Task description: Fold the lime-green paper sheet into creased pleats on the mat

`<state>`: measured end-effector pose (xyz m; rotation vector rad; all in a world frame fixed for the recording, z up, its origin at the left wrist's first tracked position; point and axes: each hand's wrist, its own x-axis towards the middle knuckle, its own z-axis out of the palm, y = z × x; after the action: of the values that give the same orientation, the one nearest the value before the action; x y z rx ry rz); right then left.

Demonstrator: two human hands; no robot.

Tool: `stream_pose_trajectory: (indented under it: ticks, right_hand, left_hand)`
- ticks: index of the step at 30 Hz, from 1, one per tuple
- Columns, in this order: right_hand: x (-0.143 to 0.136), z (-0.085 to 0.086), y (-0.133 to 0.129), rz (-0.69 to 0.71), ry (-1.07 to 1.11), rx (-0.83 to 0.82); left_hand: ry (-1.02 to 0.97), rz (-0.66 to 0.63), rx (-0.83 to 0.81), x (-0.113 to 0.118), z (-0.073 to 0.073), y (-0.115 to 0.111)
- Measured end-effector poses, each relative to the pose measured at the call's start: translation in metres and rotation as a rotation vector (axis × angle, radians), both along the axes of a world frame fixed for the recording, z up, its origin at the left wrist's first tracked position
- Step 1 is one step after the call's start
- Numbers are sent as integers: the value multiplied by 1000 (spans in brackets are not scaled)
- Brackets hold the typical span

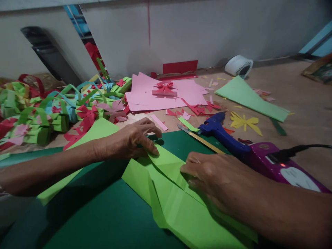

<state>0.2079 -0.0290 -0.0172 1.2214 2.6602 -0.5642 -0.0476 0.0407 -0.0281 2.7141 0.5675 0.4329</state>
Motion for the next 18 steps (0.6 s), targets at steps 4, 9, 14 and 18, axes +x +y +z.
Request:
stream_pose_trajectory:
  ticks: [4, 9, 14, 18]
  right_hand:
    - [0, 0, -3, 12, 25, 11]
    - [-6, 4, -4, 50, 19, 112]
    - [-12, 9, -2, 90, -126, 57]
    - [-11, 7, -3, 86, -69, 109]
  left_hand:
    - [-65, -46, -47, 1, -4, 2]
    - [9, -133, -69, 5, -9, -1]
    - [40, -163, -5, 8, -14, 0]
    - [-5, -152, -30, 8, -19, 0]
